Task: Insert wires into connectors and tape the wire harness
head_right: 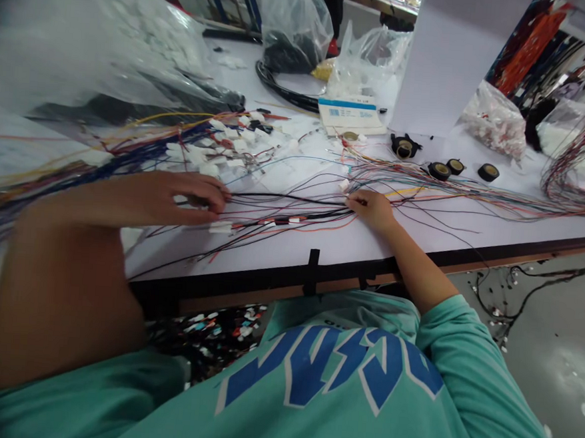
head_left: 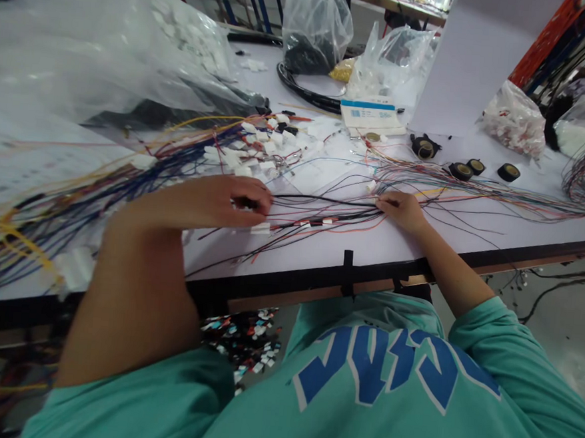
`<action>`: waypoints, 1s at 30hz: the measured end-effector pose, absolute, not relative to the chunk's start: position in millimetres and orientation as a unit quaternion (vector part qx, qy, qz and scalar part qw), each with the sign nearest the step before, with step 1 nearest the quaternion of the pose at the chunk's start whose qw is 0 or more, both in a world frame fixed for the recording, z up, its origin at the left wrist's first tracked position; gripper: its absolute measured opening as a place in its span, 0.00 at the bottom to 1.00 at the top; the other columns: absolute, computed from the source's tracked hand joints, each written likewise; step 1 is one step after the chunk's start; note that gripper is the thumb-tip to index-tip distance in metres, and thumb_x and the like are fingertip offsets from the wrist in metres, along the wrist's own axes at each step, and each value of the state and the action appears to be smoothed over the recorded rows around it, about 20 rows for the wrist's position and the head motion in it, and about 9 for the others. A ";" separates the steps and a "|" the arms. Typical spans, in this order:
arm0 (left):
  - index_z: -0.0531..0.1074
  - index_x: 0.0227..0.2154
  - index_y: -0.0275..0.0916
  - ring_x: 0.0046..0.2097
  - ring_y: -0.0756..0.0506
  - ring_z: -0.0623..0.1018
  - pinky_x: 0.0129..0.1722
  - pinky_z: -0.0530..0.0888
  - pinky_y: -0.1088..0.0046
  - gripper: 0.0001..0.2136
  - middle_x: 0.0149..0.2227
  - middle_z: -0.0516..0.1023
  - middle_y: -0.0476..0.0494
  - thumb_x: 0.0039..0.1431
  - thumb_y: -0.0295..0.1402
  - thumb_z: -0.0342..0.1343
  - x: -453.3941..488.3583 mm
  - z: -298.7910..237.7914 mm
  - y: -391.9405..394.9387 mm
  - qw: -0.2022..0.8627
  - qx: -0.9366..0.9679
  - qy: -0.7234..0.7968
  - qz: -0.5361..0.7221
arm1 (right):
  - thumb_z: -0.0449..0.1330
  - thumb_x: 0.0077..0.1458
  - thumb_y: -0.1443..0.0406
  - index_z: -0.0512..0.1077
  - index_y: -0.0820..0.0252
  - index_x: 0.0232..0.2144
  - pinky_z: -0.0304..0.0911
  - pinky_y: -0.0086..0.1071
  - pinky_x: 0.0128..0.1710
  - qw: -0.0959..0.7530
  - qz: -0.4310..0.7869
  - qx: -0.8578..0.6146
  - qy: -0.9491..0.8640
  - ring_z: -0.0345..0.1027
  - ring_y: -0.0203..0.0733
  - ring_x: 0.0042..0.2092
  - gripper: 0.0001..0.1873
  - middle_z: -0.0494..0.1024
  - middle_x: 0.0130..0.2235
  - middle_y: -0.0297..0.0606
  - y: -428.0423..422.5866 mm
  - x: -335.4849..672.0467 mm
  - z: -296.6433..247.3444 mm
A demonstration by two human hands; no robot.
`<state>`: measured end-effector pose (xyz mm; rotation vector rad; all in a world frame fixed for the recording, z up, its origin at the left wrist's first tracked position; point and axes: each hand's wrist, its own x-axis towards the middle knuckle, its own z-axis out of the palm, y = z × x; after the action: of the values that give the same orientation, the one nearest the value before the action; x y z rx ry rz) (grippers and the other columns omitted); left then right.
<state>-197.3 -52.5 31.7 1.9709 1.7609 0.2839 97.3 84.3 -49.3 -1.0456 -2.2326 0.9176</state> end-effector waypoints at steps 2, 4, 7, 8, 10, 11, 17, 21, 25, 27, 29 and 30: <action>0.73 0.21 0.38 0.38 0.45 0.74 0.41 0.69 0.73 0.15 0.33 0.77 0.42 0.42 0.46 0.50 -200.6 33.7 -55.3 0.297 0.738 0.592 0.131 | 0.59 0.48 0.64 0.73 0.59 0.28 0.55 0.29 0.33 0.230 0.295 -0.411 -0.831 0.64 0.35 0.31 0.05 0.76 0.30 0.33 78.1 92.4 -47.3; 0.74 0.23 0.38 0.39 0.45 0.75 0.42 0.69 0.73 0.15 0.34 0.77 0.41 0.45 0.46 0.52 -203.4 33.7 -55.5 0.345 0.748 0.548 0.144 | 0.59 0.49 0.66 0.74 0.58 0.33 0.56 0.29 0.33 0.201 0.244 -0.448 -0.836 0.67 0.36 0.33 0.07 0.77 0.32 0.34 71.3 87.2 -44.1; 0.75 0.22 0.38 0.38 0.46 0.75 0.40 0.69 0.75 0.13 0.33 0.78 0.41 0.46 0.44 0.56 -205.8 30.1 -52.2 0.388 0.748 0.514 0.162 | 0.56 0.53 0.66 0.73 0.59 0.35 0.55 0.29 0.33 0.151 0.168 -0.474 -0.851 0.69 0.38 0.36 0.08 0.78 0.35 0.36 63.3 80.6 -39.1; 0.75 0.21 0.38 0.37 0.47 0.75 0.40 0.69 0.75 0.13 0.32 0.78 0.41 0.45 0.44 0.58 -206.1 28.3 -50.8 0.401 0.742 0.509 0.169 | 0.55 0.54 0.66 0.73 0.59 0.35 0.55 0.29 0.33 0.137 0.149 -0.470 -0.859 0.69 0.39 0.38 0.08 0.79 0.36 0.37 61.3 78.6 -37.7; 0.75 0.20 0.39 0.35 0.47 0.76 0.38 0.69 0.75 0.11 0.30 0.79 0.42 0.44 0.42 0.60 -206.2 24.9 -48.4 0.429 0.728 0.500 0.190 | 0.54 0.57 0.66 0.73 0.59 0.37 0.55 0.30 0.34 0.115 0.124 -0.451 -0.876 0.70 0.41 0.41 0.09 0.79 0.40 0.38 58.0 74.7 -35.4; 0.75 0.20 0.39 0.34 0.47 0.75 0.37 0.69 0.76 0.10 0.29 0.79 0.42 0.43 0.41 0.61 -206.0 23.4 -47.6 0.441 0.719 0.496 0.205 | 0.53 0.57 0.65 0.73 0.58 0.38 0.56 0.30 0.35 0.108 0.116 -0.443 -0.882 0.70 0.42 0.43 0.10 0.79 0.41 0.39 56.6 72.7 -34.3; 0.76 0.19 0.39 0.31 0.49 0.74 0.34 0.69 0.77 0.08 0.25 0.78 0.44 0.40 0.39 0.63 -205.5 18.9 -46.1 0.472 0.683 0.493 0.258 | 0.53 0.59 0.64 0.73 0.63 0.42 0.57 0.32 0.38 0.099 0.052 -0.430 -0.896 0.70 0.45 0.44 0.12 0.79 0.40 0.45 50.2 62.3 -28.1; 0.76 0.17 0.38 0.31 0.47 0.74 0.34 0.70 0.75 0.09 0.23 0.77 0.42 0.36 0.38 0.65 -205.3 13.7 -45.1 0.490 0.653 0.501 0.288 | 0.52 0.60 0.63 0.74 0.64 0.40 0.57 0.35 0.44 0.079 0.055 -0.315 -0.944 0.70 0.44 0.43 0.13 0.79 0.39 0.45 49.4 61.9 -31.3; 0.77 0.19 0.35 0.27 0.48 0.75 0.27 0.70 0.78 0.06 0.21 0.77 0.41 0.38 0.33 0.63 -201.4 8.6 -43.0 0.488 0.552 0.543 0.402 | 0.52 0.60 0.63 0.75 0.61 0.43 0.56 0.36 0.45 0.085 0.056 -0.224 -0.969 0.70 0.44 0.43 0.15 0.79 0.40 0.45 42.7 57.3 -31.9; 0.76 0.19 0.33 0.23 0.50 0.74 0.25 0.71 0.79 0.04 0.21 0.76 0.43 0.42 0.28 0.60 -198.5 8.8 -41.0 0.460 0.468 0.569 0.496 | 0.50 0.61 0.64 0.74 0.60 0.46 0.57 0.35 0.43 0.077 0.059 -0.204 -0.974 0.70 0.43 0.44 0.16 0.79 0.42 0.45 33.9 48.6 -26.0; 0.74 0.19 0.32 0.21 0.51 0.74 0.23 0.72 0.79 0.04 0.21 0.75 0.45 0.45 0.23 0.56 -196.8 10.6 -38.6 0.439 0.394 0.570 0.573 | 0.49 0.62 0.64 0.72 0.60 0.48 0.59 0.33 0.41 0.039 0.065 -0.182 -0.980 0.71 0.42 0.44 0.17 0.79 0.43 0.44 20.7 34.8 -15.7; 0.73 0.19 0.31 0.20 0.52 0.73 0.22 0.72 0.79 0.05 0.21 0.75 0.46 0.45 0.21 0.54 -196.8 11.5 -37.5 0.439 0.367 0.561 0.598 | 0.49 0.62 0.64 0.72 0.60 0.48 0.60 0.33 0.40 0.011 0.065 -0.166 -0.984 0.72 0.42 0.45 0.17 0.79 0.44 0.45 12.5 26.4 -9.4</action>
<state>-196.8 -37.5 11.5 0.9124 1.3932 1.4859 26.4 12.5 -9.4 -0.5184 -3.0695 0.2024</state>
